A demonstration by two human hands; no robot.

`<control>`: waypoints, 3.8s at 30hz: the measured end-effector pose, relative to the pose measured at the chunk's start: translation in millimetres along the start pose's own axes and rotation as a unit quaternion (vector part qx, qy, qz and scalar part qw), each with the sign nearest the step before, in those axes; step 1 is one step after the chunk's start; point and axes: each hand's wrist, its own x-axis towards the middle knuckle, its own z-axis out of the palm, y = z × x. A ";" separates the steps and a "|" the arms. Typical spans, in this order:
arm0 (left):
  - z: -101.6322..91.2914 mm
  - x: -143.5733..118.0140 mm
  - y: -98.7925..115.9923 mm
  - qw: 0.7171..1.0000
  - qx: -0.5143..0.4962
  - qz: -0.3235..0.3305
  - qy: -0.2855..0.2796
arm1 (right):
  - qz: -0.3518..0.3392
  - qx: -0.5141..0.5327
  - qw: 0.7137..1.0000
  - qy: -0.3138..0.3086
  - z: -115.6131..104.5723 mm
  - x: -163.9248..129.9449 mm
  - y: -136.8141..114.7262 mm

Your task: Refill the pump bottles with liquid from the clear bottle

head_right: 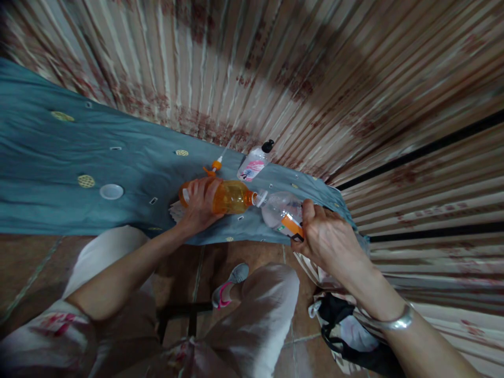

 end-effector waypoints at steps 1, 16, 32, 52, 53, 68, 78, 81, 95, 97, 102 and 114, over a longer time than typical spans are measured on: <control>-0.1 0.0 0.1 1.000 0.000 0.000 0.000 | -0.001 0.000 1.000 0.001 0.2 -0.1 0.0; -2.3 0.6 0.6 1.000 -0.001 -0.004 -0.015 | 0.005 0.007 1.000 0.010 0.0 -1.3 -1.3; -2.8 1.4 2.3 1.000 0.005 -0.011 -0.014 | -0.003 0.000 1.000 0.016 0.4 -0.9 0.2; -2.9 1.0 1.3 1.000 0.006 -0.004 -0.015 | -0.003 -0.010 1.000 0.016 3.0 -1.3 1.0; -3.1 1.1 1.3 1.000 0.005 -0.006 -0.018 | -0.004 -0.010 1.000 0.018 3.1 -1.2 1.0; -2.3 0.8 1.4 1.000 0.007 -0.005 -0.009 | -0.007 -0.003 1.000 0.014 -0.8 -0.3 0.5; -2.4 1.0 1.6 1.000 0.014 -0.007 -0.017 | -0.004 -0.009 1.000 0.012 -2.6 0.0 -0.4; -2.0 0.6 1.3 1.000 0.015 0.002 -0.010 | -0.002 -0.014 1.000 0.011 -1.5 0.1 -0.5; -1.0 0.8 0.7 1.000 0.016 0.004 -0.002 | -0.007 -0.015 1.000 0.020 -0.2 -0.1 0.6; -0.9 1.0 0.6 1.000 0.015 0.003 -0.006 | -0.006 -0.013 1.000 0.023 0.6 -0.7 0.8; -0.6 0.6 -0.1 1.000 0.016 0.006 -0.008 | -0.002 -0.011 1.000 0.022 0.1 -0.9 0.6; 0.4 -0.1 -0.4 1.000 0.013 0.005 -0.003 | 0.000 -0.013 1.000 0.014 -1.8 -0.5 -0.4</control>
